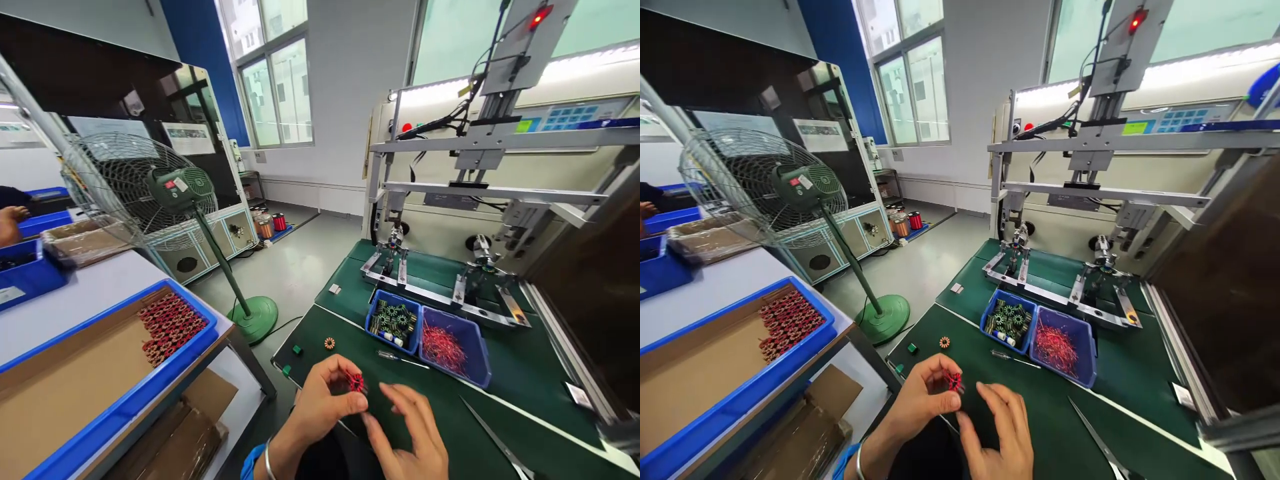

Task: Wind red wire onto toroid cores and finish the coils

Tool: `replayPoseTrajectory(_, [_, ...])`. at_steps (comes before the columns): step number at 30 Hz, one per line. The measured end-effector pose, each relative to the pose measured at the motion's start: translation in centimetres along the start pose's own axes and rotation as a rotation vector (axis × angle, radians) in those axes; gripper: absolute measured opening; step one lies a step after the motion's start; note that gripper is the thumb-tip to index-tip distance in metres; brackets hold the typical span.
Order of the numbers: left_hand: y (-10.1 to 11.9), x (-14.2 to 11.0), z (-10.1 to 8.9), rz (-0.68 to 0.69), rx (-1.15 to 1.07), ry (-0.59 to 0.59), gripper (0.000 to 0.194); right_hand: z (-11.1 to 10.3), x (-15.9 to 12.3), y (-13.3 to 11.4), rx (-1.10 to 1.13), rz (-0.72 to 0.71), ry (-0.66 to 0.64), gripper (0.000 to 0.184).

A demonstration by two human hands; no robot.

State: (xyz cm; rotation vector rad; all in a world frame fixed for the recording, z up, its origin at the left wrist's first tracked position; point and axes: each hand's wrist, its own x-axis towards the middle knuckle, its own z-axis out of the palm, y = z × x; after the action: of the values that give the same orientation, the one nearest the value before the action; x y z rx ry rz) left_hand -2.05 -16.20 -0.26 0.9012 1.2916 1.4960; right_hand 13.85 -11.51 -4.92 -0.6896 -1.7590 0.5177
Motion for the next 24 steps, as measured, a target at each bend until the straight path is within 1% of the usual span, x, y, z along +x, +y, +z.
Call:
replayPoseTrajectory(3, [1.0, -0.7, 1.8, -0.044, -0.08, -0.048, 0.042, -0.4, 1.3, -0.9, -0.023, -0.099, 0.023, 0.024])
replayPoseTrajectory(7, [0.5, -0.9, 2.7, -0.049, -0.242, -0.059, 0.047, -0.9, 0.9, -1.2, -0.033, -0.062, 0.058, 0.021])
replayPoseTrajectory(9, [0.0, -1.0, 3.1, -0.017, -0.333, -0.052, 0.042, -0.9, 0.5, -1.3, -0.026, -0.03, 0.082, 0.02])
replayPoseTrajectory(11, [-0.2, -1.1, 3.6, 0.005, -0.386, -0.054, 0.032, -1.0, 0.1, -1.2, -0.007, -0.005, 0.098, 0.018])
replayPoseTrajectory(13, [-0.1, -1.3, 4.1, -0.004, -0.412, -0.077, 0.025, -1.1, -0.2, -1.2, 0.024, 0.005, 0.102, 0.018])
replayPoseTrajectory(15, [0.2, -1.4, 4.4, -0.034, -0.435, -0.097, 0.024, -1.1, -0.3, -1.1, 0.051, 0.009, 0.101, 0.02])
replayPoseTrajectory(18, [0.7, -1.3, 4.5, -0.064, -0.443, -0.098, 0.026, -1.1, 0.0, -1.3, 0.065, 0.012, 0.108, 0.023])
replayPoseTrajectory(20, [0.7, -1.0, 4.2, -0.059, -0.415, -0.093, 0.027, -1.1, 0.6, -1.6, 0.063, 0.003, 0.121, 0.021])
replayPoseTrajectory(22, [0.2, -1.0, 3.7, -0.044, -0.348, -0.079, 0.028, -1.2, 0.9, -1.9, 0.065, 0.003, 0.15, 0.017])
replayPoseTrajectory(24, [-0.9, -1.0, 3.3, -0.041, -0.246, -0.066, 0.03, -1.2, 0.5, -2.1, 0.076, 0.015, 0.196, 0.015])
